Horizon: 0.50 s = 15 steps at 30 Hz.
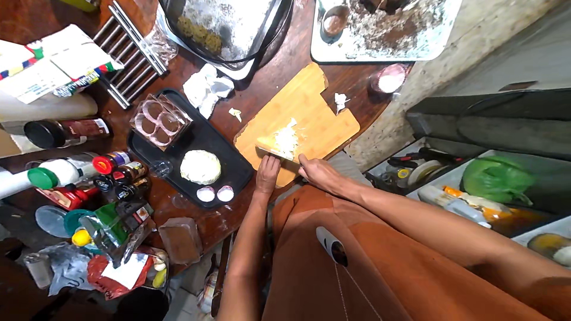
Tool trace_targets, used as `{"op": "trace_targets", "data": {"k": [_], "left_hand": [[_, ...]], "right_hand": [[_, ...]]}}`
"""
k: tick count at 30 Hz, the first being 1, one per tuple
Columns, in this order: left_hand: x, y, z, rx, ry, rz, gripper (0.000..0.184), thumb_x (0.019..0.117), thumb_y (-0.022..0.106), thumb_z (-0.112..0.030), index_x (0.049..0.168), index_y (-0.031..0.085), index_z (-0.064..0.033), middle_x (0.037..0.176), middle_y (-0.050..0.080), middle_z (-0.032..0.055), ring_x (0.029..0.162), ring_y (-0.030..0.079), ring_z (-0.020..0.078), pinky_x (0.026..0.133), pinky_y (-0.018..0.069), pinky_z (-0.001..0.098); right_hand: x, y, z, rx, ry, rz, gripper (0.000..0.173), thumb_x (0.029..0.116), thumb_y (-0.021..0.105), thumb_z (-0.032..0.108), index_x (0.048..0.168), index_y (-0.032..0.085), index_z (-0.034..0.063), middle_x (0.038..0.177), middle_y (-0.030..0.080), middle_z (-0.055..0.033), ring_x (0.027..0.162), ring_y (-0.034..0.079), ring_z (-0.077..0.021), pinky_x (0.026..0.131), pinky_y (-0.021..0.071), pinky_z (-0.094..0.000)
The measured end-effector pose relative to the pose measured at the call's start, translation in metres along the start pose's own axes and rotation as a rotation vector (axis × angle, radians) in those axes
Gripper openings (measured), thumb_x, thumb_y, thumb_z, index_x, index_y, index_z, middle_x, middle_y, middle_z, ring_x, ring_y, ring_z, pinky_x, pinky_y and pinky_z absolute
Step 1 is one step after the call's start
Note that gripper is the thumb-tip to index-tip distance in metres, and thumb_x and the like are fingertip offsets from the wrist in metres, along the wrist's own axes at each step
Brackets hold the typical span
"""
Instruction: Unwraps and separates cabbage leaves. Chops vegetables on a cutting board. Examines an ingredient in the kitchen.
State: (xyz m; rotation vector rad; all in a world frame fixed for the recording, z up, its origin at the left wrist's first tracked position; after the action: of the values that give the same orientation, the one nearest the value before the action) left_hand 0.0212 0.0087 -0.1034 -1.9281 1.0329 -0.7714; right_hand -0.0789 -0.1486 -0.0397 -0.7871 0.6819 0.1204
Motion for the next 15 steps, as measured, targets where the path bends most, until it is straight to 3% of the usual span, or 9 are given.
{"op": "trace_targets", "data": {"k": [7,11,13,15], "left_hand": [[0.0,-0.001,0.0,0.0,-0.017,0.008,0.012,0.0952,0.067,-0.008,0.103,0.073,-0.0011,0.108,0.071,0.0155,0.108,0.067,0.0316,0.1,0.0536,0.041],[0.0,0.001,-0.001,-0.02,-0.018,0.001,0.018,0.0959,0.066,-0.007,0.111,0.073,-0.0007,0.12,0.07,0.0168,0.12,0.065,0.0327,0.109,0.0492,0.0422],[0.0,-0.001,0.0,-0.012,-0.019,-0.002,0.016,0.0956,0.066,-0.007,0.109,0.073,-0.0008,0.117,0.071,0.0167,0.118,0.066,0.0329,0.107,0.0505,0.0424],[0.001,0.0,-0.002,-0.008,-0.021,0.001,0.009,0.0945,0.067,-0.006,0.1,0.072,-0.0008,0.106,0.07,0.0162,0.106,0.067,0.0328,0.097,0.0546,0.0419]], "right_hand": [[0.029,0.009,0.01,0.008,0.001,-0.025,0.017,0.1054,0.05,0.024,0.111,0.056,0.0085,0.071,0.064,-0.0108,0.066,0.069,-0.0332,0.057,0.0559,-0.0502],[0.026,0.0,0.004,0.059,-0.012,-0.041,0.017,0.1054,0.05,0.022,0.111,0.056,0.0082,0.07,0.062,-0.0096,0.065,0.068,-0.031,0.056,0.0555,-0.0486],[0.019,-0.005,0.003,0.064,-0.011,-0.033,0.016,0.1052,0.049,0.022,0.11,0.056,0.0078,0.07,0.061,-0.0096,0.065,0.068,-0.0311,0.056,0.0552,-0.0486],[0.008,-0.008,0.003,0.048,-0.013,-0.013,0.017,0.1051,0.048,0.023,0.109,0.055,0.0075,0.069,0.061,-0.0093,0.066,0.068,-0.031,0.057,0.0551,-0.0484]]}}
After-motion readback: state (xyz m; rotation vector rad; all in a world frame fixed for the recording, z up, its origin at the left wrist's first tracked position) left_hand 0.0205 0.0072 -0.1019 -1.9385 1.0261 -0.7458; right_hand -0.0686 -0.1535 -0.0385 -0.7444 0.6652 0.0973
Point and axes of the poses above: each hand's wrist, its own x-axis towards the middle knuckle, its own y-axis out of the palm, z = x × y, the point moved 4 cm from there along x, towards the middle knuckle
